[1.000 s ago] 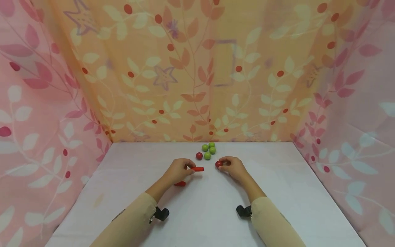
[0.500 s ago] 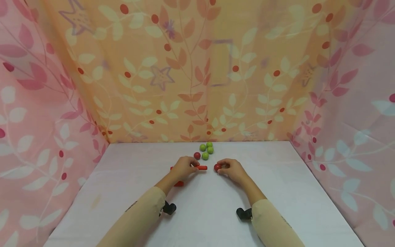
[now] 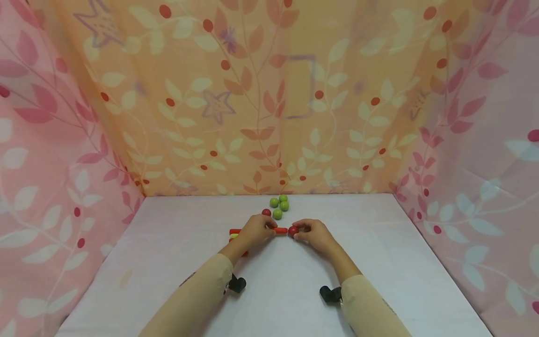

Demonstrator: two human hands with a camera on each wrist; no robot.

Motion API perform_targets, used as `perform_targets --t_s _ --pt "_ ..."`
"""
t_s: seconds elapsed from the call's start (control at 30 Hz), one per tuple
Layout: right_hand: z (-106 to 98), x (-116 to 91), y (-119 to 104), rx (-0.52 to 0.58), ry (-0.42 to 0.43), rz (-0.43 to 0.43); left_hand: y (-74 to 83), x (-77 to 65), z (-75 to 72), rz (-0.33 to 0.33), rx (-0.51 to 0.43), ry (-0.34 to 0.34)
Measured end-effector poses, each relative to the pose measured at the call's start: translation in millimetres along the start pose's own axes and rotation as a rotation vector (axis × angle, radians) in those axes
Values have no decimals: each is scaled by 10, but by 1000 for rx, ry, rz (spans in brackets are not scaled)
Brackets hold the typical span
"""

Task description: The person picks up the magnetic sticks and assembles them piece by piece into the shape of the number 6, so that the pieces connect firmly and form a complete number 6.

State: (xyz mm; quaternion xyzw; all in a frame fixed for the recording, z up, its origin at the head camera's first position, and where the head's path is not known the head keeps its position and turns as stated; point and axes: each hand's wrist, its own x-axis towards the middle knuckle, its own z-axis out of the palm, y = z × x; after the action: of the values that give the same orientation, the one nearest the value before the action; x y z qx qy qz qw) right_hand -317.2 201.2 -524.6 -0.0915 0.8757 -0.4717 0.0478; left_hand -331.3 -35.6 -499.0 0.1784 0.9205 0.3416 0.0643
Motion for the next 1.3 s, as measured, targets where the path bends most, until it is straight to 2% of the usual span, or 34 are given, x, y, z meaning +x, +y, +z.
perform_targets --t_s 0.3,0.53,0.8,0.97,1.17,1.3 --pt "15 19 -14 -34 1 12 -20 10 25 2 -12 4" --pt "62 64 -82 -85 -40 -100 -44 -7 41 -14 -15 13" --pt "157 166 -143 -163 -44 -188 -30 0 38 -8 -27 23" --pt "199 198 -143 -212 -22 -163 -34 5 50 -2 -28 31" --pt "220 224 -132 -202 -10 -165 -55 23 64 27 -21 44" --pt "236 231 -128 -188 -22 -165 -67 10 65 13 -32 31"
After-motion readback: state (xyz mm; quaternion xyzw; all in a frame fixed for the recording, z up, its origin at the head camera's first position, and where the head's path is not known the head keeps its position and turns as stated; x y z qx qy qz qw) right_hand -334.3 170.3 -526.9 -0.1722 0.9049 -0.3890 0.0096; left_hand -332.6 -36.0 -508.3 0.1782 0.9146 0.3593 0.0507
